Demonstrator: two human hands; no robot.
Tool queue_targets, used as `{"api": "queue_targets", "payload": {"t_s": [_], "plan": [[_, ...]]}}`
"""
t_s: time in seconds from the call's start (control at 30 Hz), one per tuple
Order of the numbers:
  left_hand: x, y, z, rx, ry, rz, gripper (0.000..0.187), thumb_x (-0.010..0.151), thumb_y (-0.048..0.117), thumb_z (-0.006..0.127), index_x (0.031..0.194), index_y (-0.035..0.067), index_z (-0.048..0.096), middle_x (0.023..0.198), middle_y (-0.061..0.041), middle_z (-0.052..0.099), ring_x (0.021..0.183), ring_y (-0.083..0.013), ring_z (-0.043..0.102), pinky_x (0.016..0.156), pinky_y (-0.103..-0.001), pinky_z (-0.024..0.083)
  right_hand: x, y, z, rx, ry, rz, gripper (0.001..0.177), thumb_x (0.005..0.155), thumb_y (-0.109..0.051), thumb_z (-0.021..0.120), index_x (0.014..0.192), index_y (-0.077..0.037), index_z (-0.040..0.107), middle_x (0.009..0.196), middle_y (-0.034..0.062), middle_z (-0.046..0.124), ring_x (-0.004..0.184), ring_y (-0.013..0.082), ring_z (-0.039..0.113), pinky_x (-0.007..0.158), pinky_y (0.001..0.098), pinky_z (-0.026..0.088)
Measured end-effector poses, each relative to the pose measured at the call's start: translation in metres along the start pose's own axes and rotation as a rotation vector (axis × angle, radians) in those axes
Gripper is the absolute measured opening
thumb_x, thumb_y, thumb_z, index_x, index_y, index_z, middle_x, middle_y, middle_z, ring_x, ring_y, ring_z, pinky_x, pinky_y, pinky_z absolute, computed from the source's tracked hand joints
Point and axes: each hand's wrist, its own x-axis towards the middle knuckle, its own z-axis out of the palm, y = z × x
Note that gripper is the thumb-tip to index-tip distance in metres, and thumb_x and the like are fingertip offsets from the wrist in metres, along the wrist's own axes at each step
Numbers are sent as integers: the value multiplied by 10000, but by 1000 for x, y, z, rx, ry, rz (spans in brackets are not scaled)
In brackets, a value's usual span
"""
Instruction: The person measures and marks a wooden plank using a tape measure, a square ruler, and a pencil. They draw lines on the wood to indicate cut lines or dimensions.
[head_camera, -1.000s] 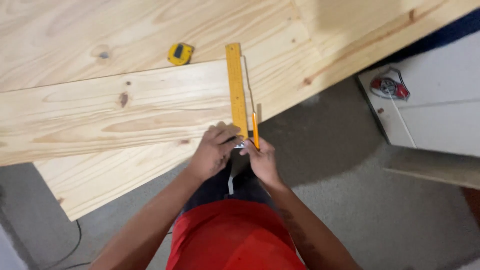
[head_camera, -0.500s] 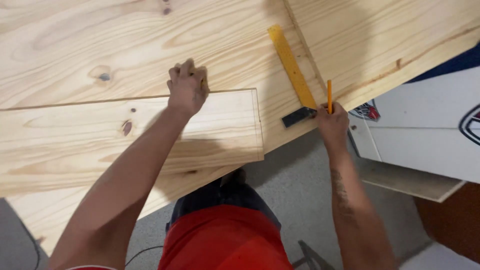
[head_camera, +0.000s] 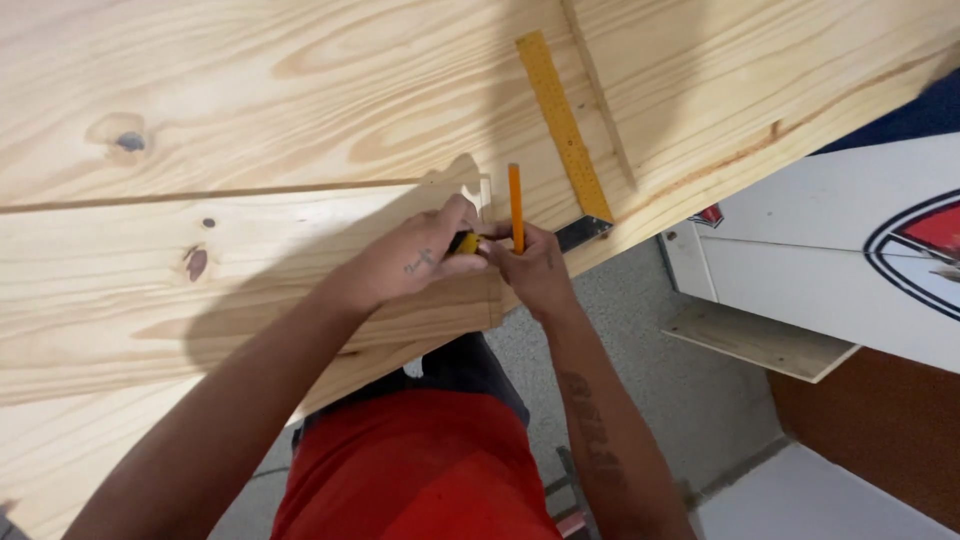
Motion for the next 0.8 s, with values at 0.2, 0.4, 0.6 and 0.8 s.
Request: {"api": "queue_targets", "payload": {"t_s": [0.2, 0.4, 0.6, 0.8], "plan": [[-26, -41, -28, 372, 205, -230, 372, 905, 298, 649, 1160, 27, 662, 994, -251, 718, 1002, -474, 697, 884, -589, 545, 48, 15, -22, -69, 110, -190, 157, 866, -90, 758, 1001, -12, 755, 882, 53, 640, 776, 107, 589, 684, 235, 490], [-129, -34, -122, 711, -59, -1089, 366, 1059, 431, 449, 1199, 264, 743, 1268, -95, 681, 1016, -359, 730, 742, -498, 626, 70, 16, -33, -258, -72, -482, 87, 1018, -96, 657, 981, -17, 660, 931, 81, 659, 896, 186, 634, 806, 291, 550], [-297, -199, -159, 1280, 427, -518, 235, 1051, 107, 705, 1251, 135, 826, 1222, -182, 709, 992, -319, 697, 884, -357, 563, 63, -3, -30, -480, -52, -552, 127, 982, -17, 592, 1039, -15, 705, 1013, 125, 713, 959, 236, 692, 844, 328, 565], [-306, -200, -147, 717, 554, -553, 172, 1015, -164, 593, 874, -78, 642, 842, -220, 548, 893, -363, 551, 758, -467, 340, 76, 17, -57, -536, -116, -601, 253, 941, 65, 516, 1099, -4, 702, 986, 148, 682, 756, 183, 603, 573, 260, 466]]}}
